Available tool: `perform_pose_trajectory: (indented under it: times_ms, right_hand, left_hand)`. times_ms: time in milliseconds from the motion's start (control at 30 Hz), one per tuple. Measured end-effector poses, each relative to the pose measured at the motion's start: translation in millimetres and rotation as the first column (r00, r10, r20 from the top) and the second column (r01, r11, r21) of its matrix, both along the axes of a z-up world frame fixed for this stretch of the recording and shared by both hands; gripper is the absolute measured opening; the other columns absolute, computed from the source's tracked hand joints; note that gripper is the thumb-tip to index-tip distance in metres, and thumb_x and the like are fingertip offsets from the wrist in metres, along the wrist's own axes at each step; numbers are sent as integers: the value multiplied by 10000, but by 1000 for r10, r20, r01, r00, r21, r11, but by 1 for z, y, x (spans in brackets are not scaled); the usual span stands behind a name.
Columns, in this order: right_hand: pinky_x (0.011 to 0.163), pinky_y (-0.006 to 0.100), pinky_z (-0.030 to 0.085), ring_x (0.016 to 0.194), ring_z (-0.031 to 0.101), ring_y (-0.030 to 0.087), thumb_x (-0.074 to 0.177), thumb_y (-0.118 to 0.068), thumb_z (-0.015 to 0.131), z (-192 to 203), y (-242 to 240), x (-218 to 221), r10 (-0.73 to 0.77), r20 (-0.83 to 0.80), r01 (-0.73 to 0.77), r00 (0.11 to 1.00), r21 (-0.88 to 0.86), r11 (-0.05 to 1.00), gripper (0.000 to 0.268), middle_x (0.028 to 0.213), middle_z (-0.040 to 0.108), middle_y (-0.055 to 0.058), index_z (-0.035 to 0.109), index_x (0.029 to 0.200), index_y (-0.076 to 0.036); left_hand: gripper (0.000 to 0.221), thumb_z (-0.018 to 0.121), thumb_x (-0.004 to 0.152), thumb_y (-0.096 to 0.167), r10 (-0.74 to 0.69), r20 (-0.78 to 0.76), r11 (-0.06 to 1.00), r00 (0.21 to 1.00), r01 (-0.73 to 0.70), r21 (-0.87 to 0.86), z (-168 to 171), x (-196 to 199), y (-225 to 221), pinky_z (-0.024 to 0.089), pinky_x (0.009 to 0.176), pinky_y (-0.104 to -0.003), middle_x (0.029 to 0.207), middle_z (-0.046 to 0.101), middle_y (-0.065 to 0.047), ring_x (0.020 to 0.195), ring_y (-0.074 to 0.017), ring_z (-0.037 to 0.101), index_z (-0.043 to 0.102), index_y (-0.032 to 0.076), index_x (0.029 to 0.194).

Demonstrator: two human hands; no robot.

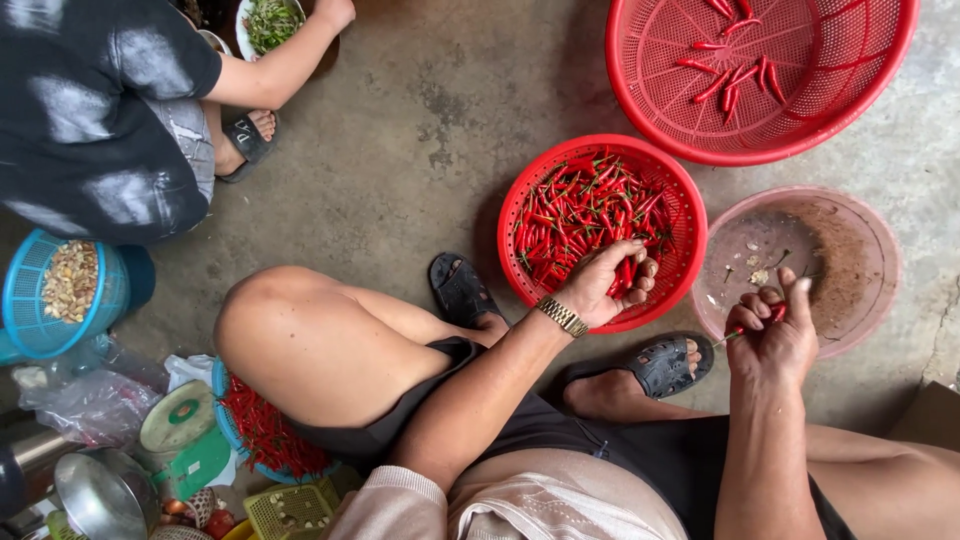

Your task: Removing stems from red chili peppers by hand and sorting them into baskets.

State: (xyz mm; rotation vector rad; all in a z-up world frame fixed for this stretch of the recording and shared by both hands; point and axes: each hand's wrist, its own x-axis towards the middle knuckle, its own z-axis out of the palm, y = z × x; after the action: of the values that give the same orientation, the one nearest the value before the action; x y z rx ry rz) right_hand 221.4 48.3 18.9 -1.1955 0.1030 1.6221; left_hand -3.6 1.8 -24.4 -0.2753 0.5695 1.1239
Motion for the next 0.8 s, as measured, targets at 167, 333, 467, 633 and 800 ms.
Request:
perform_pose_trajectory:
  times_ms: [167, 333, 467, 633, 800]
  right_hand:
    - [532, 119, 392, 701, 504, 58, 980, -51, 519, 7, 0, -17, 165, -52, -165, 985, -6, 986, 301, 888, 551, 28, 589, 1272, -70]
    - [548, 112, 450, 742, 575, 57, 998, -10, 486, 21, 1, -35, 301, 7, -301, 954, 36, 953, 362, 977, 604, 64, 524, 1357, -21]
    - [852, 297, 670, 1120, 771, 225, 1103, -101, 504, -18, -7, -18, 320, 116, -328, 940, 67, 942, 206, 1165, 747, 156, 631, 1258, -55]
    - [740, 229, 557, 1051, 756, 221, 1117, -181, 481, -5, -8, -29, 344, 125, -356, 931, 88, 930, 201, 1160, 762, 155, 650, 1187, -98]
    - [522, 111, 353, 776, 665, 115, 1094, -206, 534, -1, -9, -38, 405, 147, -423, 902, 117, 899, 211, 995, 774, 109, 685, 1192, -96]
  left_hand:
    - [187, 532, 1054, 113, -34, -93, 997, 995, 40, 64, 4, 2, -1, 613, 629, -253, 907, 682, -77, 733, -153, 672, 680, 13, 1109]
    - [171, 551, 1040, 91, -59, -245, 991, 968, 86, 100, 4, 3, -2, 529, 544, -188, 878, 657, -22, 690, -86, 622, 694, 54, 1126]
    - [170, 623, 999, 153, -92, -465, 994, 880, 111, 12, 5, 17, 0, 488, 444, -95, 809, 612, 4, 624, -20, 575, 683, 89, 1144]
    - [203, 728, 954, 136, -105, -571, 986, 814, 161, 48, 0, 25, -5, 412, 389, -105, 773, 572, -8, 582, -15, 524, 695, 47, 1133]
    - [244, 810, 876, 148, -45, -640, 982, 767, 151, 112, 12, 34, -7, 410, 391, -96, 718, 629, -3, 542, 5, 528, 705, 49, 1073]
